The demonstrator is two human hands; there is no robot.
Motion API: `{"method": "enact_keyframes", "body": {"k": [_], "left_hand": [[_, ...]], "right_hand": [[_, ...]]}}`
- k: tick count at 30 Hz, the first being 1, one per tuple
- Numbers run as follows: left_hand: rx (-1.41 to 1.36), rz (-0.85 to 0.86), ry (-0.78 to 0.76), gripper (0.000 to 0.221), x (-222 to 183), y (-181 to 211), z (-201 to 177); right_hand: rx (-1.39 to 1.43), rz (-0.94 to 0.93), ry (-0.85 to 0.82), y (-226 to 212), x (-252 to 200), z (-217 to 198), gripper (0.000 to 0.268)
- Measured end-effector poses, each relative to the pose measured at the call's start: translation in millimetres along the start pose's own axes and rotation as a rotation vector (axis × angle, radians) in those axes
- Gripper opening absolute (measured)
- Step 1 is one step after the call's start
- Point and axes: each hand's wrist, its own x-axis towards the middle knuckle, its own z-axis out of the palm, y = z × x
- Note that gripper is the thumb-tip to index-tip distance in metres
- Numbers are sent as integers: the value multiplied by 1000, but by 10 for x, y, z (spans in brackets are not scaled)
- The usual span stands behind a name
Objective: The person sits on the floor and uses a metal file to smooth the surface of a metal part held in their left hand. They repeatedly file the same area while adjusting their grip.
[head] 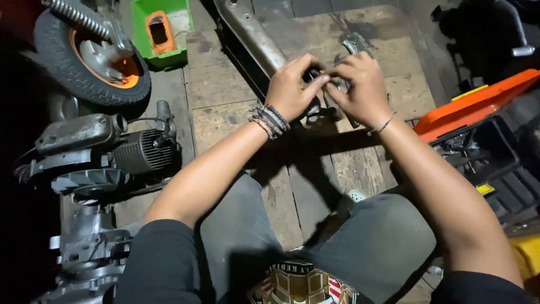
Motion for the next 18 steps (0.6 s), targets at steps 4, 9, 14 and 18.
{"method": "enact_keyframes", "body": {"k": [4,9,14,18], "left_hand": [[115,-75,-126,55,-3,-162,59],[392,159,-248,42,-138,-461,30],[451,219,-274,36,-193,-422,-46],[451,160,-265,32,-208,-414,-76]], "right_hand": [[-43,256,-75,452,-162,-9,19],[-334,669,-519,1212,-634,351,33],[-481,685,-706,1495,-882,663,32],[-540,725,-758,2197,-1213,1305,34]]}}
